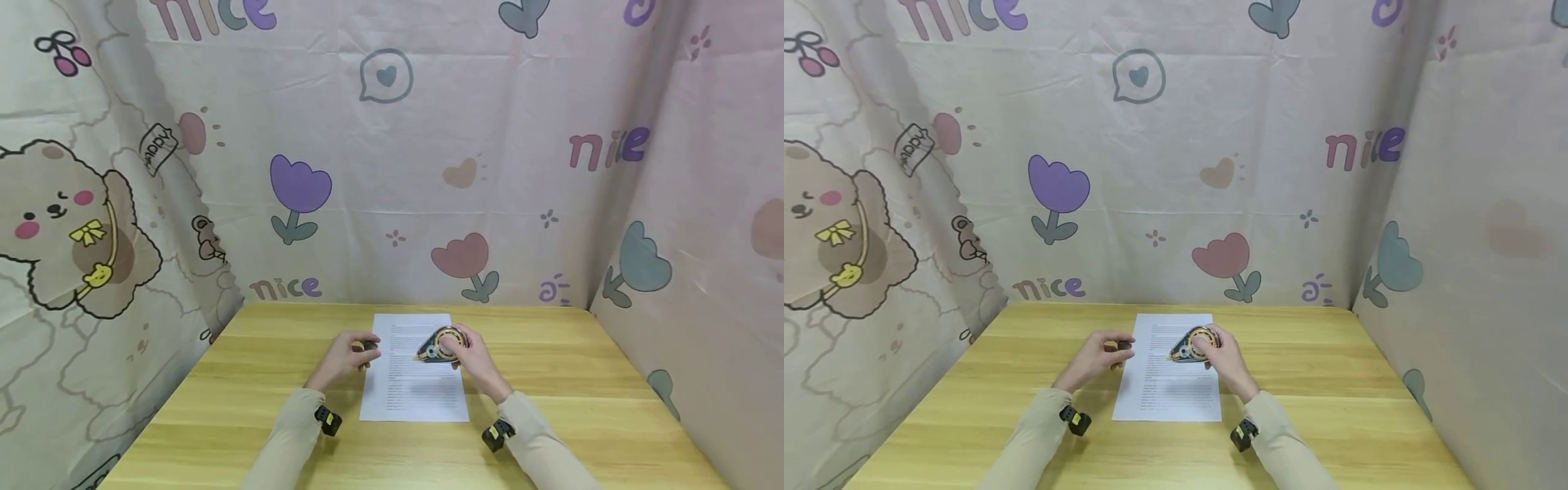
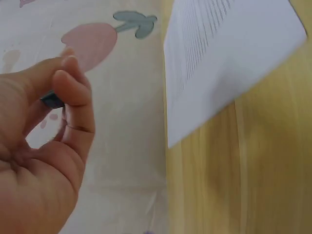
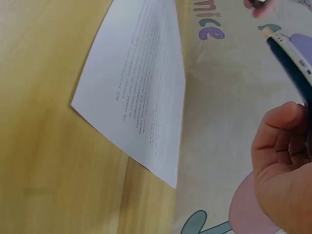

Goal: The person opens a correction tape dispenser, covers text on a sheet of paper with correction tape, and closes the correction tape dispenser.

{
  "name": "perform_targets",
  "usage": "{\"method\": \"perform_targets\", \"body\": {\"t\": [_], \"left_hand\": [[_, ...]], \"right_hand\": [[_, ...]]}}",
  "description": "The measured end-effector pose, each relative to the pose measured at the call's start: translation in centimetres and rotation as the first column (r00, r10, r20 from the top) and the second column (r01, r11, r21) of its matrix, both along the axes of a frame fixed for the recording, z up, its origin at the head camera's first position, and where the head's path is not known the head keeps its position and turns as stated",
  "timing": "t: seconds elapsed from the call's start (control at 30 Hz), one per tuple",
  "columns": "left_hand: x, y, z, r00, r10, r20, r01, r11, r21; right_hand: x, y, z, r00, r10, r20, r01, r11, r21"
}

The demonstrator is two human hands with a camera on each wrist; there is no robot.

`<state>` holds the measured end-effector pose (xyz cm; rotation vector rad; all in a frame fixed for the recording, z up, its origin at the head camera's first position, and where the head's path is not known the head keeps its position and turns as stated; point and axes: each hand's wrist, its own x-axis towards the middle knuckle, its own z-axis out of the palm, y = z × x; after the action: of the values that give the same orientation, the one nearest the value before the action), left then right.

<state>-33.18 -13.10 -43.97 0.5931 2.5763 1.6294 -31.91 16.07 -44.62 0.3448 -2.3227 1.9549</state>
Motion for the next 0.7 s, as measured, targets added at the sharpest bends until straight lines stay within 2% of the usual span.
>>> {"method": "perform_targets", "body": {"t": [0.1,0.27,0.4,0.5,0.6,0.7], "left_hand": [[-0.3,-0.7,-0.3,1.0,-0.007,-0.021,0.004,0.992,-0.128],[-0.2,-2.6,-1.0,1.0,0.024,0.012,-0.019,0.951,-0.308],[0.1,-3.9,-1.5,0.997,0.073,0.02,-0.061,0.933,-0.354],[0.1,-4.5,-1.8,0.99,0.138,0.015,-0.123,0.921,-0.37],[0.1,-4.9,-1.9,0.978,0.211,0.004,-0.192,0.896,-0.4],[0.0,-5.3,-1.8,0.967,0.252,-0.033,-0.242,0.869,-0.431]], "right_hand": [[0.0,0.2,0.0,0.999,-0.012,0.034,0.013,0.999,-0.045],[0.1,0.0,-0.1,0.996,0.037,0.076,-0.033,0.998,-0.06],[0.0,-0.2,-0.3,0.996,0.052,0.073,-0.049,0.998,-0.039],[-0.1,-0.3,-0.4,0.996,0.038,0.078,-0.037,0.999,-0.012],[0.0,-0.4,-0.5,0.995,0.033,0.098,-0.033,0.999,-0.006],[0.0,-0.5,-0.5,0.994,0.034,0.107,-0.03,0.999,-0.039]]}}
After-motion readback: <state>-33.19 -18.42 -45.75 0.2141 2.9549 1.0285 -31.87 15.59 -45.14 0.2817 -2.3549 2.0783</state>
